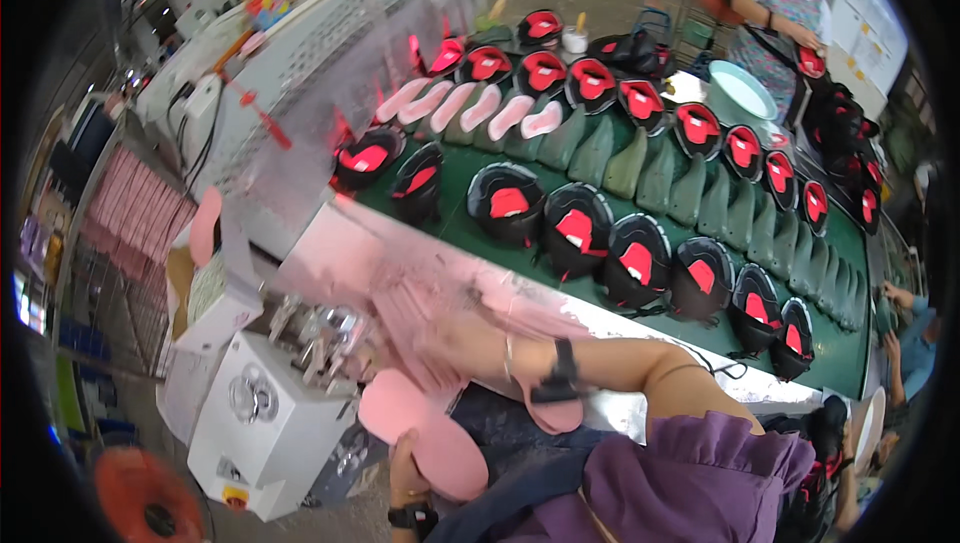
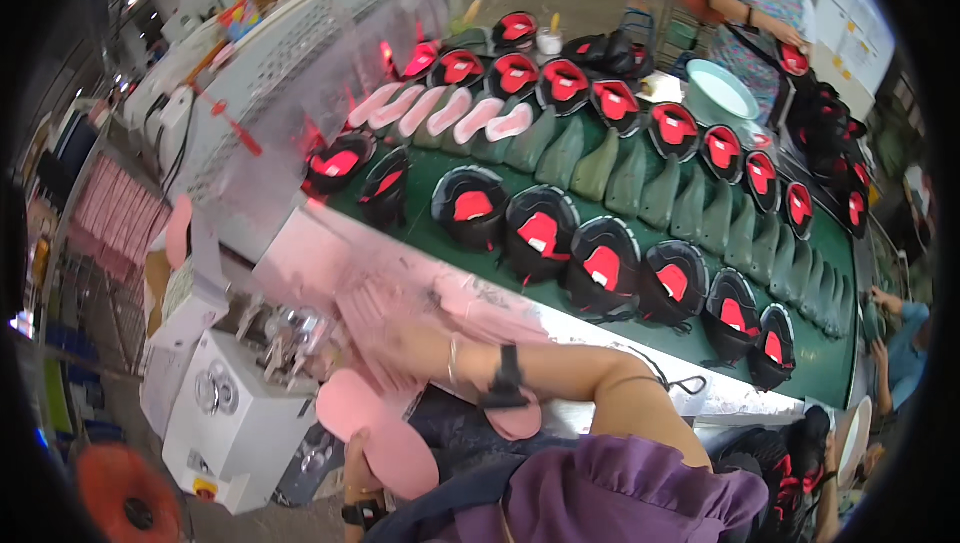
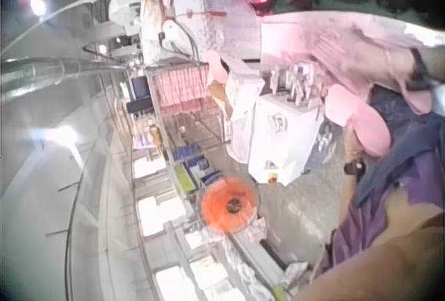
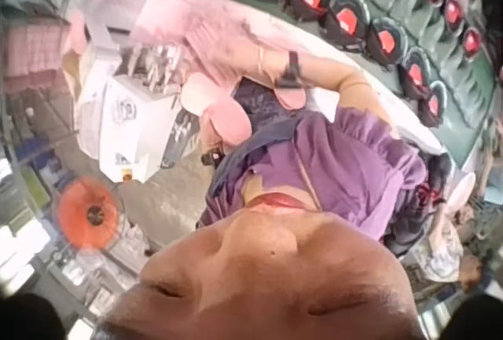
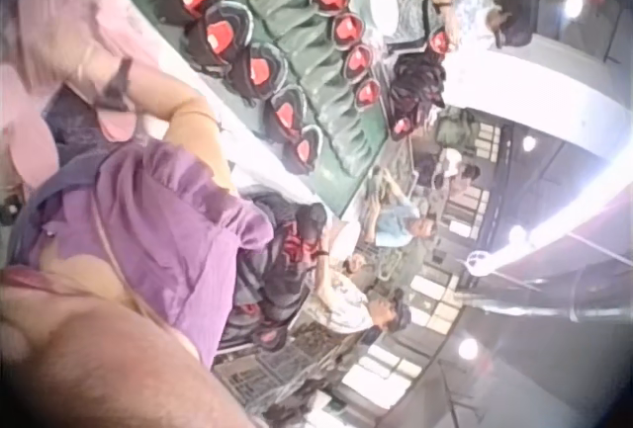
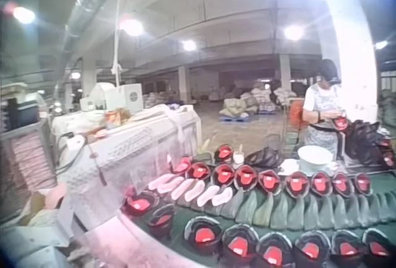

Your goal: Gathering pink shoe outsoles from a large white sack and sorting them onto an assembly line conveyor belt.

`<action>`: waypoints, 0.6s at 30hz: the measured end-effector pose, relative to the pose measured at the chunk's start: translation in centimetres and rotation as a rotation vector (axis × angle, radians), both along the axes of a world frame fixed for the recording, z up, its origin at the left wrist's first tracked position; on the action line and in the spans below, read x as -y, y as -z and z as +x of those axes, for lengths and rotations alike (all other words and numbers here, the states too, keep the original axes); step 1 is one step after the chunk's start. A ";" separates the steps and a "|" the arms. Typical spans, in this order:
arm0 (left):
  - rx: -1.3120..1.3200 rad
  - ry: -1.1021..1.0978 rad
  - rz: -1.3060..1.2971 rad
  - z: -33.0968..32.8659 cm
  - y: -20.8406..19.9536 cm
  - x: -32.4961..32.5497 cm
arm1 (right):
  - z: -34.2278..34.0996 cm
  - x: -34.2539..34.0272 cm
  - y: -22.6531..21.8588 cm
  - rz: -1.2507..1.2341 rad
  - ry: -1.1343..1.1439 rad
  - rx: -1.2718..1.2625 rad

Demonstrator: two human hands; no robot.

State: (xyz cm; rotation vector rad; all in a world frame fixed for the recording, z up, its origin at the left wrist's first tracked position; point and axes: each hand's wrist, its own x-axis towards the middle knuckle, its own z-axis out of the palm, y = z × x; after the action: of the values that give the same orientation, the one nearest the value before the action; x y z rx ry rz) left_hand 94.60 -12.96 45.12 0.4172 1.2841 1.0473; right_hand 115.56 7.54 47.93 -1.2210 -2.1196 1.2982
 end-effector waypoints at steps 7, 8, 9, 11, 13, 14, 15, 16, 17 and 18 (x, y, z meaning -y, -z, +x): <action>0.321 -0.204 -0.121 0.1 -0.3 -0.5 | -2.8 11.2 1.4 -0.221 0.084 -0.195; 0.358 -0.199 -0.111 -0.3 0.2 0.1 | -2.5 10.2 3.4 -0.259 0.084 -0.141; 0.401 -0.168 -0.111 -0.4 -1.2 0.3 | -2.3 8.4 4.6 -0.286 0.093 -0.083; 0.500 -0.108 -0.100 -0.2 -4.5 1.0 | -2.4 4.5 1.3 -0.531 0.070 -0.185; 0.521 -0.118 -0.093 -0.5 -4.5 2.5 | -4.6 2.3 0.9 -0.433 0.145 -0.384; 0.533 -0.127 -0.097 -0.7 -4.0 3.2 | -6.2 0.7 2.9 -0.366 0.138 -0.327; 0.544 -0.122 -0.109 -0.8 -4.0 3.5 | -7.3 -0.9 4.7 -0.301 0.145 -0.274; 0.527 -0.115 -0.081 -0.8 -4.1 3.8 | -8.5 -2.3 4.4 -0.248 0.165 -0.193; 0.510 -0.107 -0.053 -0.8 -4.3 4.0 | -9.6 -3.6 3.9 -0.193 0.186 -0.113; 0.488 -0.097 -0.021 -1.1 -4.5 3.9 | -10.5 -4.5 3.8 -0.135 0.207 -0.039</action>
State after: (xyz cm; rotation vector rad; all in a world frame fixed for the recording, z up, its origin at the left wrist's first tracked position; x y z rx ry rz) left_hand 93.47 -16.91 49.65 0.0712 0.8827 1.1309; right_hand 105.05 12.06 44.13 -1.4163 -1.8483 1.3768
